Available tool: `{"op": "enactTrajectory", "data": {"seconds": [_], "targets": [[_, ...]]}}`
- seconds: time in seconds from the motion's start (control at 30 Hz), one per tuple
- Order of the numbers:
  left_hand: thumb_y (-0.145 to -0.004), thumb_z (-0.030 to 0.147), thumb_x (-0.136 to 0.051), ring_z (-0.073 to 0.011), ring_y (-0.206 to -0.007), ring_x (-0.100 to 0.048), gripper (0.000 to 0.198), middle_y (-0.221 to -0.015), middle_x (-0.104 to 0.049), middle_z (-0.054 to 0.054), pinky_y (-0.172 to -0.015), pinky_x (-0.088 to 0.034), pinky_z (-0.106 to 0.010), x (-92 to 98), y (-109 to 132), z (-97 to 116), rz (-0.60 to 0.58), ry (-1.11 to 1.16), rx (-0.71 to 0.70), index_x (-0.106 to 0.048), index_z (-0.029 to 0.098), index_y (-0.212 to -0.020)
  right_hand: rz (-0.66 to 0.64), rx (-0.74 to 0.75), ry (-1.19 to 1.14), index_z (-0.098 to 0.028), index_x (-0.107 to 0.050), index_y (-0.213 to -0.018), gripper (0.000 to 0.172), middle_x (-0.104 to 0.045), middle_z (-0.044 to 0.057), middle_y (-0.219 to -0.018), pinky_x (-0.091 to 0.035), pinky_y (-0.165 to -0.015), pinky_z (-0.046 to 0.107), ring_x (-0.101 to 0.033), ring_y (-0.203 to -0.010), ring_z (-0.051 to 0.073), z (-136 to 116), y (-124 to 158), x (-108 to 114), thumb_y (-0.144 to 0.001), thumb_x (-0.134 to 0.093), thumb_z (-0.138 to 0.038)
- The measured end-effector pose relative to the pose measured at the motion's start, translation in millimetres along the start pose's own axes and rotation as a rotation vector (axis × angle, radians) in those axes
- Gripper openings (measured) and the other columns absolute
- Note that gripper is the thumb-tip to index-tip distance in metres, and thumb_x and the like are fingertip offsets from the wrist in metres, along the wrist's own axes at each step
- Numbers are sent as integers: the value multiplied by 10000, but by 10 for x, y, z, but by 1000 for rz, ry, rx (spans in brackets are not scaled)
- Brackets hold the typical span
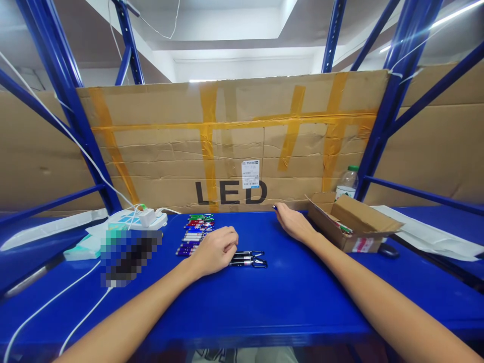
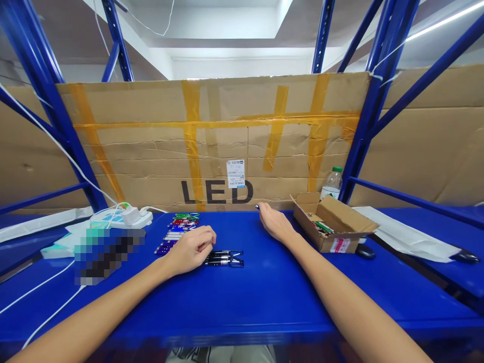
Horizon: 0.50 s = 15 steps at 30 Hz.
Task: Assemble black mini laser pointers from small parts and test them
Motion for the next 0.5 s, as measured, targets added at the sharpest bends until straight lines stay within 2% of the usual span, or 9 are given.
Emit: {"op": "enactTrajectory", "data": {"seconds": [0.13,0.33,0.5], "targets": [[-926,45,-464,-162,-804,-569,307,-929,-631,-48,-722,-411,-297,35,-2,8,3,53,19,-300,225,-740,-63,22,-22,-205,-515,-1259,275,-709,133,-1227,-447,-783,325,-732,-985,267,-42,-17,-88,-1168,-274,-301],[-1060,177,-467,-155,-701,-432,349,-786,-459,9,-679,-351,-309,64,-2,-20,-10,-15,75,-299,229,-758,-100,39,-26,-200,-498,-1291,313,-735,139,-1200,-446,-769,337,-739,-999,286,-120,-23,-120,-1177,-246,-347],[-1001,70,-459,-163,-733,-429,290,-817,-468,8,-693,-346,-311,89,17,-66,-38,-66,51,-335,228,-793,-135,59,-14,-206,-515,-1202,271,-760,127,-1138,-417,-715,330,-747,-949,284,-221,-29,-83,-1173,-292,-356]]}}
Point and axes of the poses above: each hand's wrist, its own y-axis away from the middle knuckle, its own x-axis out of the back of the hand, z = x × y, the point moved 3 cm from there along -y, towards the middle knuckle
